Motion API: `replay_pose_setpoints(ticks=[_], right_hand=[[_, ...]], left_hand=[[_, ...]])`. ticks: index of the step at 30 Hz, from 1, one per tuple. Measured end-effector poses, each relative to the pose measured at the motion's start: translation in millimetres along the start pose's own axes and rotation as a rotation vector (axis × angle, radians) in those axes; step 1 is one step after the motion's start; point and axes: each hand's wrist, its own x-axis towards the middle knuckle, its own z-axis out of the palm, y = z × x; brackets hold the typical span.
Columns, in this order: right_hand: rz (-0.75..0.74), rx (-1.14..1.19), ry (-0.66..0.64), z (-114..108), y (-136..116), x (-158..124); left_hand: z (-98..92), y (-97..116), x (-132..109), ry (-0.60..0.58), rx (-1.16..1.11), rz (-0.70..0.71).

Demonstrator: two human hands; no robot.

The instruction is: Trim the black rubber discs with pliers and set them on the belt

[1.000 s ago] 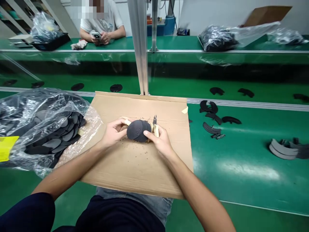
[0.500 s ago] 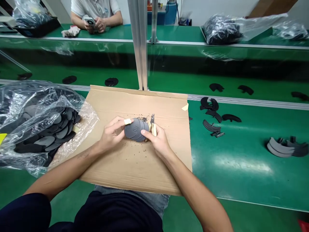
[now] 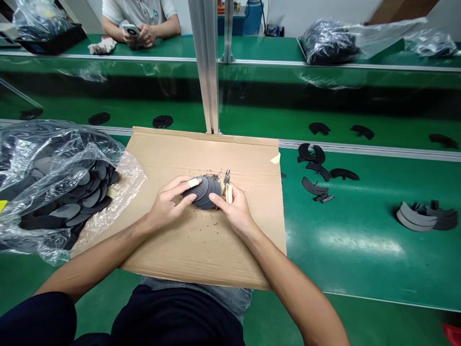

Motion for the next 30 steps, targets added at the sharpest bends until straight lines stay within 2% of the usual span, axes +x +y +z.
replay_pose_setpoints(ticks=[3, 5, 9, 13, 18, 22, 26, 30], right_hand=[[-0.019, -0.016, -0.02, 1, 2, -1], [-0.032, -0.031, -0.037, 2, 2, -2], [-0.051, -0.045, -0.041, 4, 1, -3], [-0.105, -0.097, -0.018, 4, 1, -4], [-0.164, -0.177, -0.03, 4, 1, -4], [-0.208, -0.258, -0.031, 3, 2, -4], [-0.296, -0.369, -0.035, 0, 2, -5], [-0.541, -0.596, 0.003, -6, -2, -6]], left_hand=[[6.4, 3, -2, 0.063, 0.008, -0.015], [9.4, 3, -5, 0.08, -0.042, -0.077], [13.7, 0, -8, 0.052, -0.257, -0.26], [17.3, 0, -6, 0.054, -0.46, -0.315], [18.6, 0, -3, 0.056, -0.548, -0.384], [15.8, -3, -4, 0.005, -0.598, -0.47], [8.8, -3, -4, -0.022, -0.523, -0.421], [0.1, 0, -6, -0.085, -0.213, -0.275]])
